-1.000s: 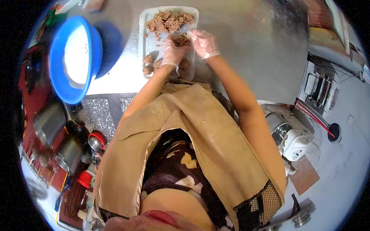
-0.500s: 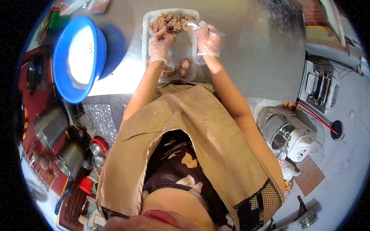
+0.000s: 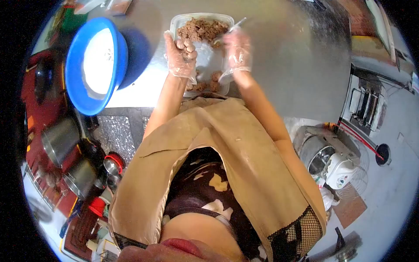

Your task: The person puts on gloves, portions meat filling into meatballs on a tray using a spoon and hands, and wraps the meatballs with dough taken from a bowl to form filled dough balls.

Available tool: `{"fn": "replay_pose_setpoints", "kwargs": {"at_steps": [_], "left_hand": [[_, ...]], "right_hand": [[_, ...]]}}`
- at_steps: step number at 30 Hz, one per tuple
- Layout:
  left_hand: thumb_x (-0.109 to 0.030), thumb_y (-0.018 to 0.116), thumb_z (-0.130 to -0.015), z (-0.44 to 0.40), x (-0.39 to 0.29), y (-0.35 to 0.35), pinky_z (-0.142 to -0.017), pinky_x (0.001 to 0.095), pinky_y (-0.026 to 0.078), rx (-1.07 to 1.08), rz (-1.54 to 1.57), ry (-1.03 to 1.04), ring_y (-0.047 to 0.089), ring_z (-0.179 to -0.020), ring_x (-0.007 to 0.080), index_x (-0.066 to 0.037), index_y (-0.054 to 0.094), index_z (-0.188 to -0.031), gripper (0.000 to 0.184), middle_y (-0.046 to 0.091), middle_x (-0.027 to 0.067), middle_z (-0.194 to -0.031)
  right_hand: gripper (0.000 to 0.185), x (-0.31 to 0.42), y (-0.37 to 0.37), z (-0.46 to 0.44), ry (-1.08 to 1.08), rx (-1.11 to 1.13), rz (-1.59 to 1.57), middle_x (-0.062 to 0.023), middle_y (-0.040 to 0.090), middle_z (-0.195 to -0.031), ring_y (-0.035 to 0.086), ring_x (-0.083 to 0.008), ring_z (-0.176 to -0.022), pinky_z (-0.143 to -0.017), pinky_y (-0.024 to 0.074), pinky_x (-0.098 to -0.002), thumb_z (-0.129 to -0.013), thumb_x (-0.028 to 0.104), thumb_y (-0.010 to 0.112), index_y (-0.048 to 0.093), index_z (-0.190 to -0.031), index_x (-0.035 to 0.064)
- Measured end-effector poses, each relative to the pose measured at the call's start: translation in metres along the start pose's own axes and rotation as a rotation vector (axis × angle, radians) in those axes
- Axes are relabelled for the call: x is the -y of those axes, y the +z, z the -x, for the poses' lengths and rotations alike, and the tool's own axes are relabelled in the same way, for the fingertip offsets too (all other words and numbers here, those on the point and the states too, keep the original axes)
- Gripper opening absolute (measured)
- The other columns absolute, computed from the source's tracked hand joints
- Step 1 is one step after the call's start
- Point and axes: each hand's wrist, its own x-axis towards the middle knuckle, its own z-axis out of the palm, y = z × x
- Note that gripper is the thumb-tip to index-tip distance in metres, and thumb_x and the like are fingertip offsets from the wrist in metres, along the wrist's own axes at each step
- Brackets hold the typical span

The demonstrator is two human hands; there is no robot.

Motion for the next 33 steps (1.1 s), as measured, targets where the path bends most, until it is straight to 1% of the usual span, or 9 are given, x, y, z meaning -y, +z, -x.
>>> {"fn": "replay_pose_setpoints", "kwargs": {"at_steps": [5,10,13,15,23,25,29,31,33], "left_hand": [[-0.034,0.046,-0.093,0.042,0.003,0.045,-0.097,0.0390,0.037,0.396,-1.744,1.004,0.054,-0.106,0.0284,-0.011,0.064,-0.104,0.031,0.064,0.0130,-0.104],[-0.013,0.057,-0.074,0.058,-0.022,0.065,-0.106,0.0454,0.025,0.323,-1.956,1.165,0.040,-0.124,0.0377,-0.016,0.061,-0.117,0.043,0.052,0.0123,-0.129],[-0.023,0.051,-0.083,0.054,-0.016,0.051,-0.098,0.0486,0.032,0.587,-1.882,1.250,0.043,-0.117,0.0371,-0.009,0.060,-0.114,0.035,0.050,0.0151,-0.126],[-0.026,0.048,-0.085,0.054,-0.029,0.051,-0.101,0.0494,0.028,0.647,-2.005,1.321,0.041,-0.120,0.0372,-0.008,0.059,-0.116,0.038,0.049,0.0147,-0.127],[-0.047,0.036,-0.092,0.079,-0.020,0.067,-0.108,0.0484,0.020,0.913,-1.568,1.275,0.035,-0.129,0.0340,-0.007,0.050,-0.127,0.055,0.045,0.0156,-0.134],[-0.027,0.061,-0.072,0.072,-0.024,0.057,-0.101,0.0505,0.029,0.562,-1.897,1.238,0.039,-0.125,0.0358,-0.006,0.048,-0.127,0.060,0.043,0.0181,-0.133],[-0.024,0.057,-0.077,0.054,-0.046,0.064,-0.100,0.0470,0.032,0.276,-1.731,1.157,0.042,-0.120,0.0363,-0.003,0.043,-0.130,0.059,0.041,0.0174,-0.135],[-0.026,0.051,-0.088,0.051,-0.060,0.045,-0.103,0.0419,0.033,0.369,-0.711,0.665,0.043,-0.119,0.0347,-0.009,0.018,-0.145,0.068,0.025,0.0135,-0.147],[-0.040,0.037,-0.088,0.053,-0.074,0.019,-0.106,0.0437,0.027,0.249,-0.829,0.720,0.038,-0.124,0.0333,-0.007,0.022,-0.143,0.066,0.028,0.0150,-0.145]], "right_hand": [[0.054,0.030,0.042,0.024,0.585,0.547,-0.926,-0.0118,0.052,-0.125,0.045,-0.0268,-0.119,-0.103,0.0340,-0.0411,-0.096,0.045,0.032,0.045,-0.126,0.0026],[0.043,0.055,0.054,0.061,0.241,0.575,-0.452,-0.0134,0.055,-0.117,0.051,-0.0243,-0.110,-0.098,0.0397,-0.0370,-0.096,0.034,0.040,0.049,-0.120,-0.0010],[0.045,0.031,0.052,0.022,-0.203,0.670,0.090,-0.0131,0.055,-0.119,0.047,-0.0253,-0.117,-0.100,0.0375,-0.0366,-0.095,0.034,0.041,0.048,-0.122,-0.0009],[0.048,0.064,0.050,0.026,0.536,0.656,-0.965,-0.0127,0.058,-0.115,0.047,-0.0249,-0.117,-0.099,0.0387,-0.0365,-0.094,0.038,0.044,0.050,-0.123,0.0005],[0.047,0.049,0.063,0.048,0.329,0.754,-0.846,-0.0089,0.051,-0.121,0.049,-0.0179,-0.112,-0.098,0.0394,-0.0322,-0.083,0.027,0.059,0.048,-0.123,0.0045],[0.046,0.047,0.061,0.052,0.307,0.855,-0.930,-0.0092,0.054,-0.117,0.050,-0.0200,-0.110,-0.096,0.0419,-0.0335,-0.079,0.024,0.063,0.051,-0.118,0.0026],[0.028,0.032,0.050,0.053,0.464,0.465,-0.567,-0.0110,0.062,-0.102,0.060,-0.0197,-0.091,-0.084,0.0502,-0.0316,-0.085,0.020,0.060,0.060,-0.105,-0.0005],[0.029,0.018,0.039,0.044,0.328,0.411,-0.321,-0.0079,0.064,-0.100,0.060,-0.0171,-0.090,-0.085,0.0496,-0.0303,-0.087,0.024,0.060,0.062,-0.104,0.0006],[0.028,0.010,0.033,0.038,0.188,0.348,0.606,-0.0063,0.063,-0.099,0.060,-0.0169,-0.095,-0.083,0.0478,-0.0274,-0.089,0.023,0.060,0.061,-0.109,0.0037]]}}
